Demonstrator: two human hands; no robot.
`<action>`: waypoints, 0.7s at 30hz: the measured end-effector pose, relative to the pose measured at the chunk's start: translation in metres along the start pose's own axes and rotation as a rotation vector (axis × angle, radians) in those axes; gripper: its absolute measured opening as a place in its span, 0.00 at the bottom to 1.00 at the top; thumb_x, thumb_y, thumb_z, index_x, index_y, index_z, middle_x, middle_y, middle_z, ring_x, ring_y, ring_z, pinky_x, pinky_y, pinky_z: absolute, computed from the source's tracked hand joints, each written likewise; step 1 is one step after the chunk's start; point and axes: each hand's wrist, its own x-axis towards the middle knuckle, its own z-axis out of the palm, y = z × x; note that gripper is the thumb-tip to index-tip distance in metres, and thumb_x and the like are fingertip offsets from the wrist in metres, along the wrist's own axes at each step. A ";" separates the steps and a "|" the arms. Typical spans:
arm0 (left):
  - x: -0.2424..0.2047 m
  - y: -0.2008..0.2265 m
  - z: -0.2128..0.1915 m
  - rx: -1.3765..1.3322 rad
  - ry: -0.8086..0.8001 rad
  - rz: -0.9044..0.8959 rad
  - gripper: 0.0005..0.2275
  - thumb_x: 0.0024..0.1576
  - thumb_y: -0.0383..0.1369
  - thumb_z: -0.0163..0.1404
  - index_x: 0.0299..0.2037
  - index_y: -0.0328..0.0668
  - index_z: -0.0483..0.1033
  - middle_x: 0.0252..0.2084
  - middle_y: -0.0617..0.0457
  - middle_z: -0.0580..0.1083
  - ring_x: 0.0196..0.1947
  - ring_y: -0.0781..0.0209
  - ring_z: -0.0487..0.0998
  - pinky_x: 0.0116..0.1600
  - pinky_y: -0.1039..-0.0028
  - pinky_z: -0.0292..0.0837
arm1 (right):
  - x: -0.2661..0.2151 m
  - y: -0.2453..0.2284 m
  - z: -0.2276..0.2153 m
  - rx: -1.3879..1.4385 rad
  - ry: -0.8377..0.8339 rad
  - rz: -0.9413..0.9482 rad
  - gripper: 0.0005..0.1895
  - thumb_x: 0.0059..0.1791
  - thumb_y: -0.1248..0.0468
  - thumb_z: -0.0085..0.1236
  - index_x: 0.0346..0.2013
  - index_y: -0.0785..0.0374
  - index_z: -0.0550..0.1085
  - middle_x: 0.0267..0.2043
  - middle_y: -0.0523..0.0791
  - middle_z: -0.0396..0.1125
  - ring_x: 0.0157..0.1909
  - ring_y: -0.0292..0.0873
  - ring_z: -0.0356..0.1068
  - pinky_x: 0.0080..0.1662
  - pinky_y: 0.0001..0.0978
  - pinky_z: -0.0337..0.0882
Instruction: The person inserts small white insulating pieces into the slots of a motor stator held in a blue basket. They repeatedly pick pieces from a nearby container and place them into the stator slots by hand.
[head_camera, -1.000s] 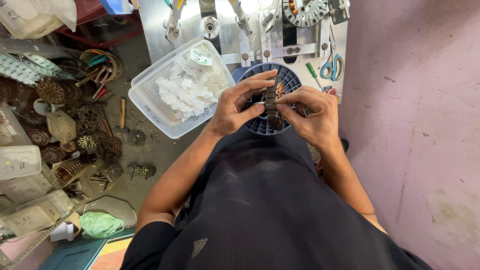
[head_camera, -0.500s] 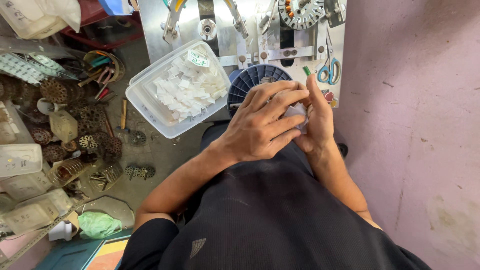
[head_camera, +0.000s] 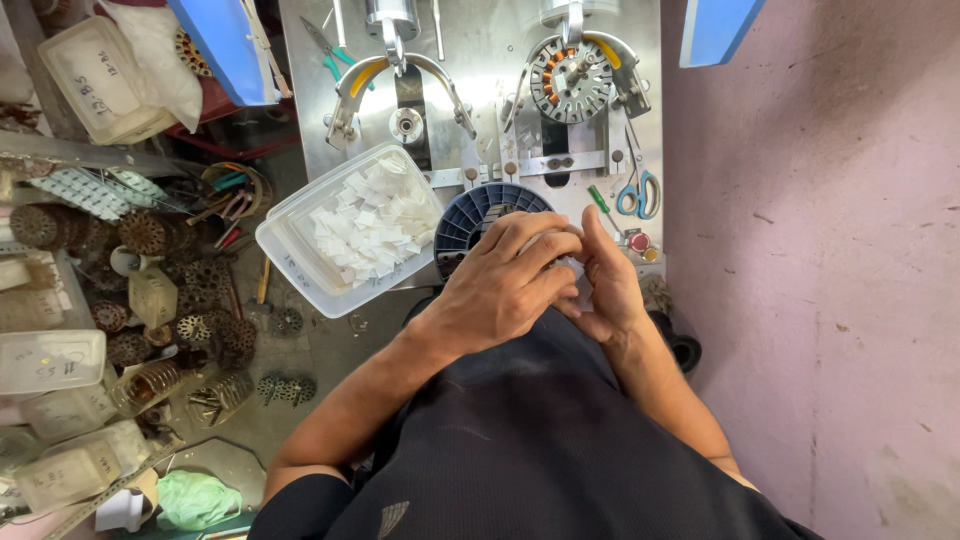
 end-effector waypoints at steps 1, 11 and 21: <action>0.001 0.000 0.002 0.010 0.022 0.016 0.07 0.60 0.34 0.58 0.37 0.38 0.77 0.54 0.53 0.72 0.63 0.55 0.68 0.67 0.60 0.63 | 0.000 0.000 -0.003 0.015 -0.008 0.001 0.31 0.60 0.41 0.39 0.51 0.68 0.72 0.32 0.43 0.66 0.22 0.31 0.62 0.19 0.20 0.60; -0.001 0.005 0.023 -0.177 0.446 -0.147 0.06 0.64 0.31 0.54 0.41 0.36 0.73 0.38 0.52 0.72 0.40 0.57 0.71 0.46 0.69 0.71 | -0.006 0.001 -0.017 -0.152 -0.270 -0.354 0.08 0.57 0.66 0.58 0.44 0.70 0.73 0.23 0.37 0.59 0.21 0.26 0.52 0.27 0.19 0.55; -0.013 0.002 0.024 -0.257 0.504 -0.230 0.05 0.65 0.28 0.54 0.42 0.35 0.71 0.37 0.51 0.73 0.38 0.58 0.74 0.45 0.71 0.72 | -0.016 -0.008 -0.006 -0.887 -0.202 -0.733 0.08 0.51 0.70 0.65 0.42 0.69 0.76 0.31 0.40 0.67 0.31 0.30 0.61 0.38 0.22 0.63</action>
